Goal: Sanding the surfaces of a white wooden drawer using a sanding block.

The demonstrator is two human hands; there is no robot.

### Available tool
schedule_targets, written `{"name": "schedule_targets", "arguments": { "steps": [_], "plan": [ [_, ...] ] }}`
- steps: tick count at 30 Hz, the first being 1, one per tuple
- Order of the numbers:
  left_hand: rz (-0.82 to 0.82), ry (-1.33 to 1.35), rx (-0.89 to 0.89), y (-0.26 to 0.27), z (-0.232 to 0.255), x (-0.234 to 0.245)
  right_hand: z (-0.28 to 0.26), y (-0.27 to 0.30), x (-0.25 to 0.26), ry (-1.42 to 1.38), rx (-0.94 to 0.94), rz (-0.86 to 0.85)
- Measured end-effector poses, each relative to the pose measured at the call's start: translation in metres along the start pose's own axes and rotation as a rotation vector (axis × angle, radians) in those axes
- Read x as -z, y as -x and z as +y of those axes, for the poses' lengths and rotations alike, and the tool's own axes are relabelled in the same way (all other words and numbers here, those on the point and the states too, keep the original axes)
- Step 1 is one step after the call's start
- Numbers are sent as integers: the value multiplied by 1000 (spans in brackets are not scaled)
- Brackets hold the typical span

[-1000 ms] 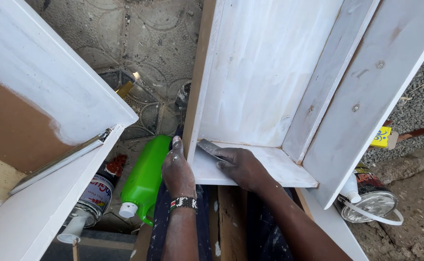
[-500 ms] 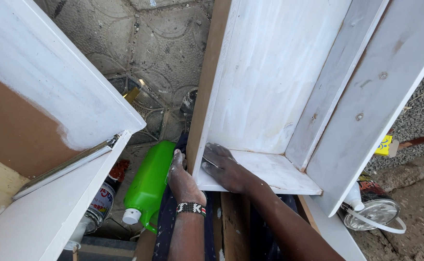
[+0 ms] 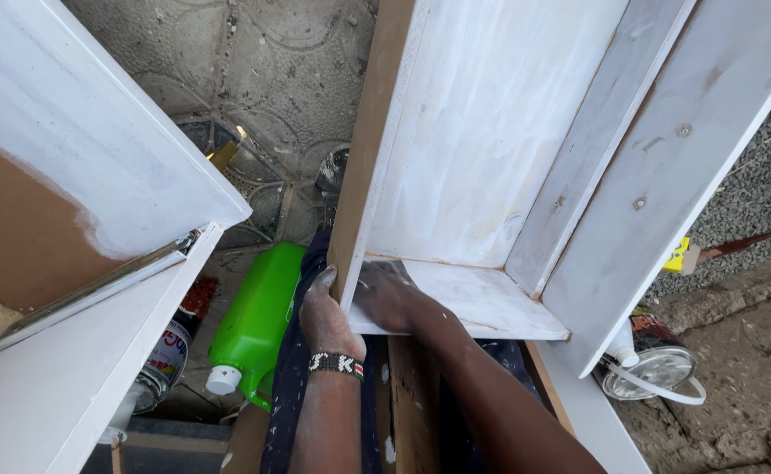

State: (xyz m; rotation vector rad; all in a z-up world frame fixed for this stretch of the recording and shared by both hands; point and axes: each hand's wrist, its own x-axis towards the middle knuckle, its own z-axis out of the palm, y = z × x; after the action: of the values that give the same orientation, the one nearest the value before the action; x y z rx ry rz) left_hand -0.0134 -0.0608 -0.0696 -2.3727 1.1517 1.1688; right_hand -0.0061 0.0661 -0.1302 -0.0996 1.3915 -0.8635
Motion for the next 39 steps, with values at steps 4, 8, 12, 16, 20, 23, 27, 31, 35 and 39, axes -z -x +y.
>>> {"name": "schedule_targets", "arguments": {
  "steps": [4,8,12,16,20,23,27,31,35,39],
  "plan": [
    [-50,-39,-29,-28,1,-21,86,-80,-30,179,566,188],
    [-32,-74,0,-34,-7,-5,8,53,2,154,451,100],
    [-16,-137,6,-38,-9,-11,5,27,15,-291,-33,-111],
    [-29,-119,6,-29,5,-10,18,-29,-6,184,246,-18],
    [-44,-61,0,-45,-9,-5,-53,72,14,-7,-78,-110],
    [-21,-92,14,-30,1,-6,-19,49,5,-117,-85,-103],
    [-45,-90,-16,-26,12,-18,22,-40,3,143,167,-34],
    [-62,-68,-30,-19,5,-7,14,-17,-6,-124,220,86],
    [-97,-40,-36,-21,0,-10,19,-31,-4,133,214,49],
    [-126,-31,-68,-28,8,-12,-10,-5,-2,298,161,-34]
  ]
}}
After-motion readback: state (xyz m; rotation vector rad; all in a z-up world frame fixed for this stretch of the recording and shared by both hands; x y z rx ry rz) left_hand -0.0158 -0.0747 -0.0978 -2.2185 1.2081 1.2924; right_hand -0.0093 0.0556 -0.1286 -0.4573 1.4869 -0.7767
